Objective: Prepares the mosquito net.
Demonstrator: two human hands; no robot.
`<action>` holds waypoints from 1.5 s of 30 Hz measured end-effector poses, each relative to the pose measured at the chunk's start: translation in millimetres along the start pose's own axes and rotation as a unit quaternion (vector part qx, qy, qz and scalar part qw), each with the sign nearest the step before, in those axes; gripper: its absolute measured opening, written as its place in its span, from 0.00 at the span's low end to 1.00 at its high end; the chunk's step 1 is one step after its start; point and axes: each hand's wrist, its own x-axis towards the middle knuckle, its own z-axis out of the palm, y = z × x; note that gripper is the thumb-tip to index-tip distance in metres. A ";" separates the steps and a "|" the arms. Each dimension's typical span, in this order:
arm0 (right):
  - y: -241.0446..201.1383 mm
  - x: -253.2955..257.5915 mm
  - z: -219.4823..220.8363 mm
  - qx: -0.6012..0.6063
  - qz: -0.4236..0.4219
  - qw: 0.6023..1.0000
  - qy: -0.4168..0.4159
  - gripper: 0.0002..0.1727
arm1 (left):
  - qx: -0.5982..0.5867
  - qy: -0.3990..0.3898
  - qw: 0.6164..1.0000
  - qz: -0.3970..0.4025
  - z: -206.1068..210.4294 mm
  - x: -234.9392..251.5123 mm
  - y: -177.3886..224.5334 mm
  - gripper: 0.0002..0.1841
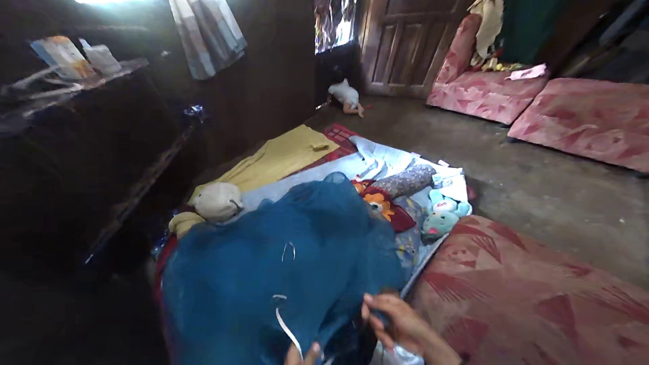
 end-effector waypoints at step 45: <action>43.7 12.7 54.2 -0.033 0.176 0.984 0.020 0.18 | 0.300 0.003 0.953 0.039 35.4 -14.2 12.9 0.23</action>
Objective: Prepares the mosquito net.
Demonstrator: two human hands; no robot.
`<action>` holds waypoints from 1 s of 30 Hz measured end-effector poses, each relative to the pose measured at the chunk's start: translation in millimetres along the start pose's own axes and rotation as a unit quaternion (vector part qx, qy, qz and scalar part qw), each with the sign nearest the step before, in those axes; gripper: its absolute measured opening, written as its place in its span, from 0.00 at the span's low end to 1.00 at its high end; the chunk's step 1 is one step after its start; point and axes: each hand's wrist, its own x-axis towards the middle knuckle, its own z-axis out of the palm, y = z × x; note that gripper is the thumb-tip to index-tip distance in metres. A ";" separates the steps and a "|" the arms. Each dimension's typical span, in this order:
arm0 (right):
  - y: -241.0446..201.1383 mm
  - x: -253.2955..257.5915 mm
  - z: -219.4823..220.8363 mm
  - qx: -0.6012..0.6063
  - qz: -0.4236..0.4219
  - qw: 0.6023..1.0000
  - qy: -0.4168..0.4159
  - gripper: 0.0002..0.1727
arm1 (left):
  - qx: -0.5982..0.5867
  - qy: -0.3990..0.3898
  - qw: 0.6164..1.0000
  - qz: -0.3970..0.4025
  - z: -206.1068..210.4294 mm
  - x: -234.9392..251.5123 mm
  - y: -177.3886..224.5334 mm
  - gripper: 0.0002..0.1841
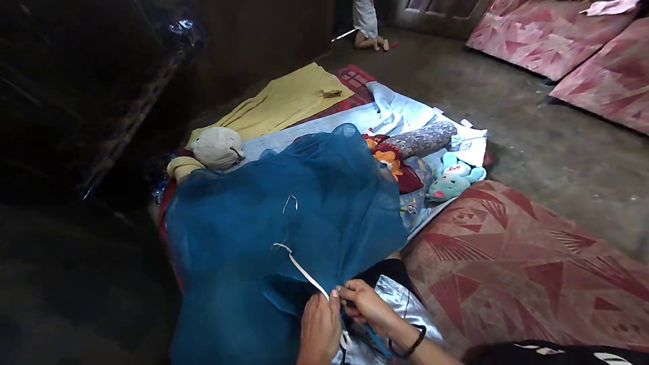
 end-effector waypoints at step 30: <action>-18.7 -26.9 -62.7 0.174 -0.175 0.939 -0.238 0.15 | -0.288 -0.072 0.942 0.156 1.4 48.4 -23.6 0.25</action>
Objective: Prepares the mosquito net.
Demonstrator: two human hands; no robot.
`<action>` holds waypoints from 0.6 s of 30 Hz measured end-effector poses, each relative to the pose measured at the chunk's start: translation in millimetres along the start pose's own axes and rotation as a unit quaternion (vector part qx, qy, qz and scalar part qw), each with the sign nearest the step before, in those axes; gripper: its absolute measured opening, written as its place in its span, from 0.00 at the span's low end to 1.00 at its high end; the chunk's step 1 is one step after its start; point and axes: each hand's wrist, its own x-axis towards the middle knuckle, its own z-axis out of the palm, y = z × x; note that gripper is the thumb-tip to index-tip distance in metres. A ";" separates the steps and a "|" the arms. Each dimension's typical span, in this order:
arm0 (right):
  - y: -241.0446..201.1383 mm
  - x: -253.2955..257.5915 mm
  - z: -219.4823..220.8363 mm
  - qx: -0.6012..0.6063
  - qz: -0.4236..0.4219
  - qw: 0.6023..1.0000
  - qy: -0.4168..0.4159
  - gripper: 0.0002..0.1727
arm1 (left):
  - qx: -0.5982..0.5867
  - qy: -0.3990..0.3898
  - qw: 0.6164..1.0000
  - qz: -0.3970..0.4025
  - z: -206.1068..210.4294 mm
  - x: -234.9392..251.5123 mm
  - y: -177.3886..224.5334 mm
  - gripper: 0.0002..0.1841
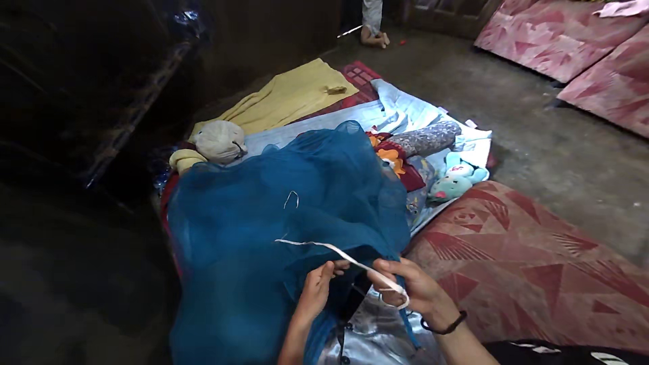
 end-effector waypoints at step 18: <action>-59.5 -51.0 -1.9 0.087 -0.207 0.974 -0.019 0.20 | 0.142 0.027 0.967 -0.210 1.8 17.4 -4.2 0.20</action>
